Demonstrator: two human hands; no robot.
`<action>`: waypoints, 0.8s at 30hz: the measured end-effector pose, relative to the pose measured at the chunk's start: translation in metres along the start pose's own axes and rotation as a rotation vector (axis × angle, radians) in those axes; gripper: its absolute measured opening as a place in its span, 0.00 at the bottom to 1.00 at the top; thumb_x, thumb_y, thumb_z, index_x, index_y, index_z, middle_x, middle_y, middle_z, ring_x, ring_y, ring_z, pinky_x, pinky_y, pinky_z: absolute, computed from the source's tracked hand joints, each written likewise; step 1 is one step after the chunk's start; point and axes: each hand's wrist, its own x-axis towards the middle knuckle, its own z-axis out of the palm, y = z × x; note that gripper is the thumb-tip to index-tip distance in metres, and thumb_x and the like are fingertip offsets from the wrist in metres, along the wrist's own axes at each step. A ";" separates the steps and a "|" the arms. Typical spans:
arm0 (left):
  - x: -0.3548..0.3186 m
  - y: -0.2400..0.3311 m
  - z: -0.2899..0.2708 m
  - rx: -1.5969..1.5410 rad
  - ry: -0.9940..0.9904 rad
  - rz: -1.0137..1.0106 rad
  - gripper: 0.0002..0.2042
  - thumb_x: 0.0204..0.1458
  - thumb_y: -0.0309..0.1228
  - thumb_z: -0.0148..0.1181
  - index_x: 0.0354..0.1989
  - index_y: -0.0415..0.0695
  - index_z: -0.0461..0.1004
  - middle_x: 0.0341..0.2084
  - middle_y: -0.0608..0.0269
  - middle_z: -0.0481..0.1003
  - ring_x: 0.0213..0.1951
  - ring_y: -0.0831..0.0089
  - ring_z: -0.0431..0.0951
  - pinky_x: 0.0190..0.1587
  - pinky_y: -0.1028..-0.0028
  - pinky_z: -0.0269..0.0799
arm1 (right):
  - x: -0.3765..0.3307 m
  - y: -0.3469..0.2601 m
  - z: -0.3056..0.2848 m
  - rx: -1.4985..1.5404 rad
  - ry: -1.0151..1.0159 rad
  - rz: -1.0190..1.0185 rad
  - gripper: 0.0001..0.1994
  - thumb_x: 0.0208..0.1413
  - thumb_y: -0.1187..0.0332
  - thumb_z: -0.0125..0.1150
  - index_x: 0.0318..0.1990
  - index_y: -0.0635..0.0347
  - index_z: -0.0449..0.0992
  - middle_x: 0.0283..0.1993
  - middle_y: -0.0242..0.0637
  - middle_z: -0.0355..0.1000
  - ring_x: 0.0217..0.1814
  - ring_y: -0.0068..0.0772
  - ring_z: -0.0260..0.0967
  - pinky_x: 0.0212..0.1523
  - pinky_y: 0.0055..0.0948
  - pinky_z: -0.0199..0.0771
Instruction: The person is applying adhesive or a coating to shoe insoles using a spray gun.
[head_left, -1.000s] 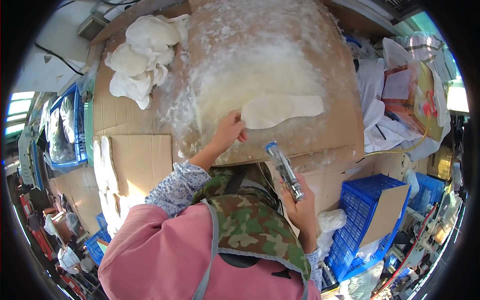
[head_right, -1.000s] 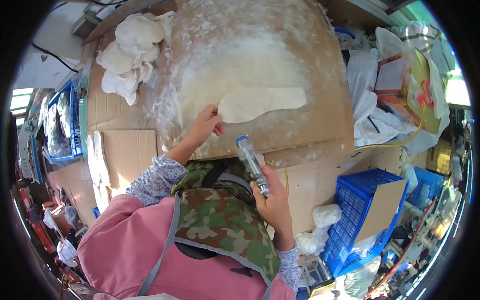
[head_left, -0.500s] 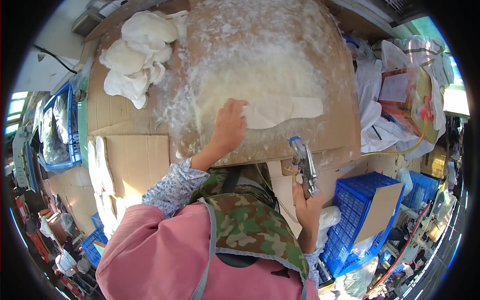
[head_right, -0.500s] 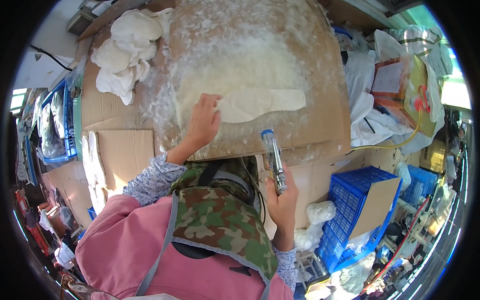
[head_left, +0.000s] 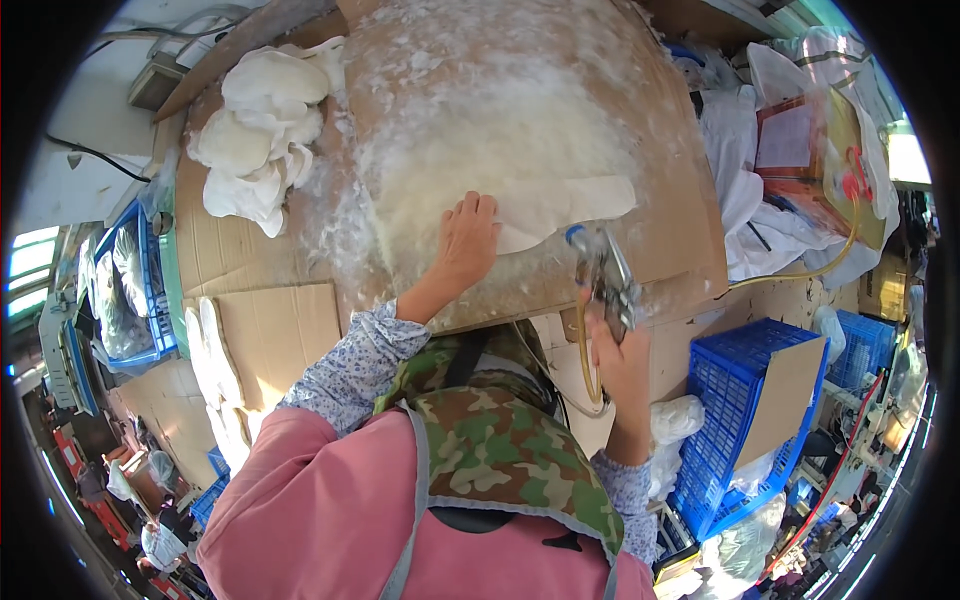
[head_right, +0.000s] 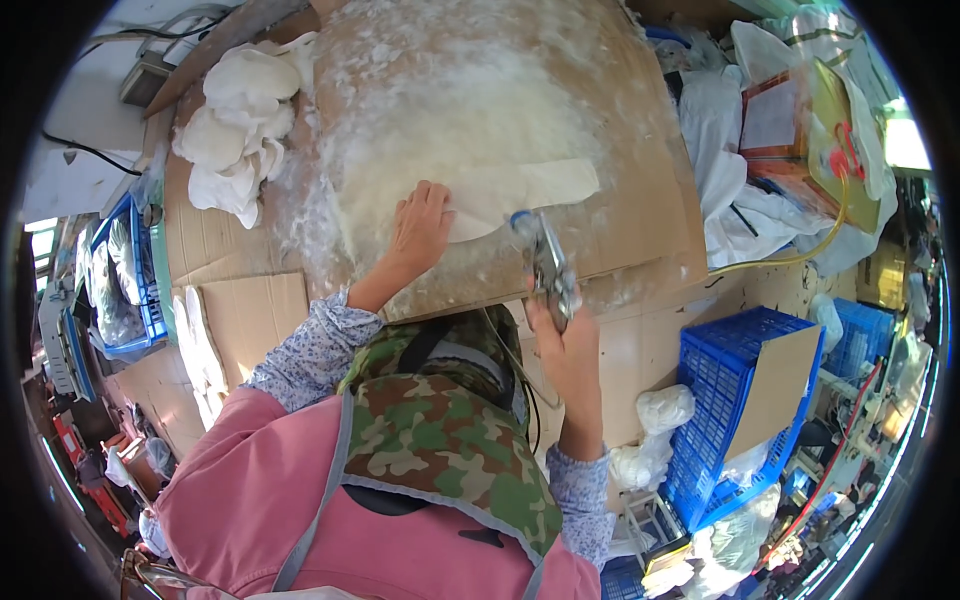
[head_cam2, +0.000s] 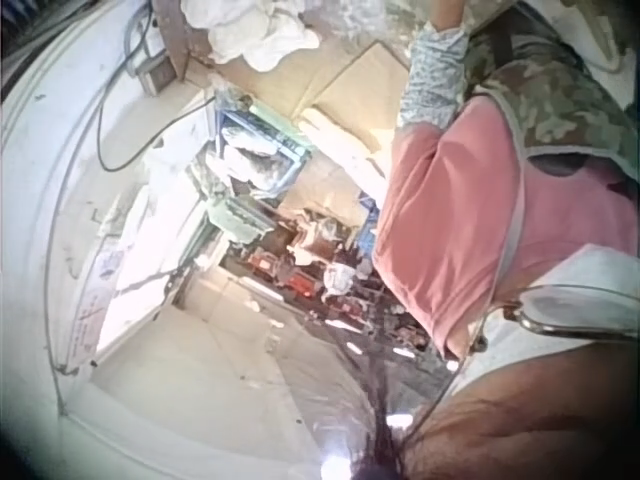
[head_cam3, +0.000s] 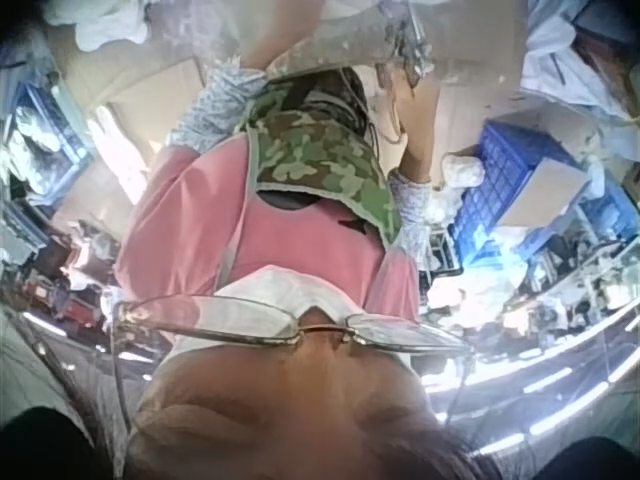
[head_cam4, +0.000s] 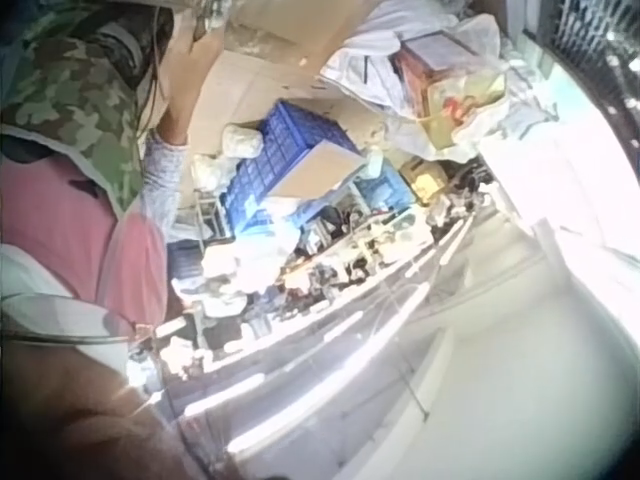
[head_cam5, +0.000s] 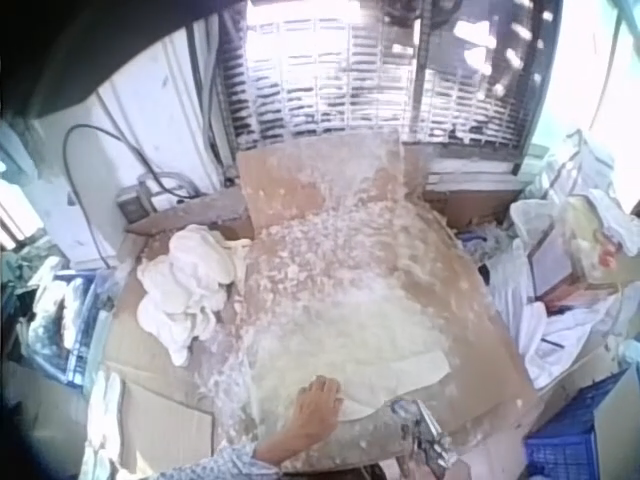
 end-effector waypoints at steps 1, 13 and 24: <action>0.001 0.000 -0.001 0.043 -0.064 -0.004 0.05 0.48 0.25 0.54 0.33 0.42 0.66 0.35 0.57 0.66 0.41 0.57 0.69 0.43 0.62 0.62 | 0.009 -0.005 -0.002 -0.041 -0.004 0.059 0.13 0.56 0.73 0.56 0.49 0.64 0.73 0.31 0.32 0.73 0.27 0.21 0.66 0.31 0.24 0.66; -0.002 -0.015 -0.008 -0.235 -0.047 -0.100 0.04 0.51 0.25 0.50 0.33 0.41 0.66 0.32 0.51 0.67 0.35 0.51 0.71 0.36 0.59 0.67 | 0.054 0.026 -0.027 0.370 -0.446 0.008 0.15 0.56 0.73 0.58 0.51 0.61 0.71 0.27 0.28 0.71 0.20 0.14 0.60 0.20 0.19 0.60; 0.003 -0.023 -0.014 -0.555 -0.036 -0.296 0.04 0.54 0.25 0.48 0.36 0.41 0.65 0.27 0.53 0.71 0.29 0.59 0.71 0.34 0.65 0.67 | 0.135 0.056 -0.015 0.471 -0.611 0.230 0.22 0.46 0.75 0.63 0.52 0.65 0.70 0.35 0.42 0.77 0.30 0.28 0.73 0.23 0.22 0.70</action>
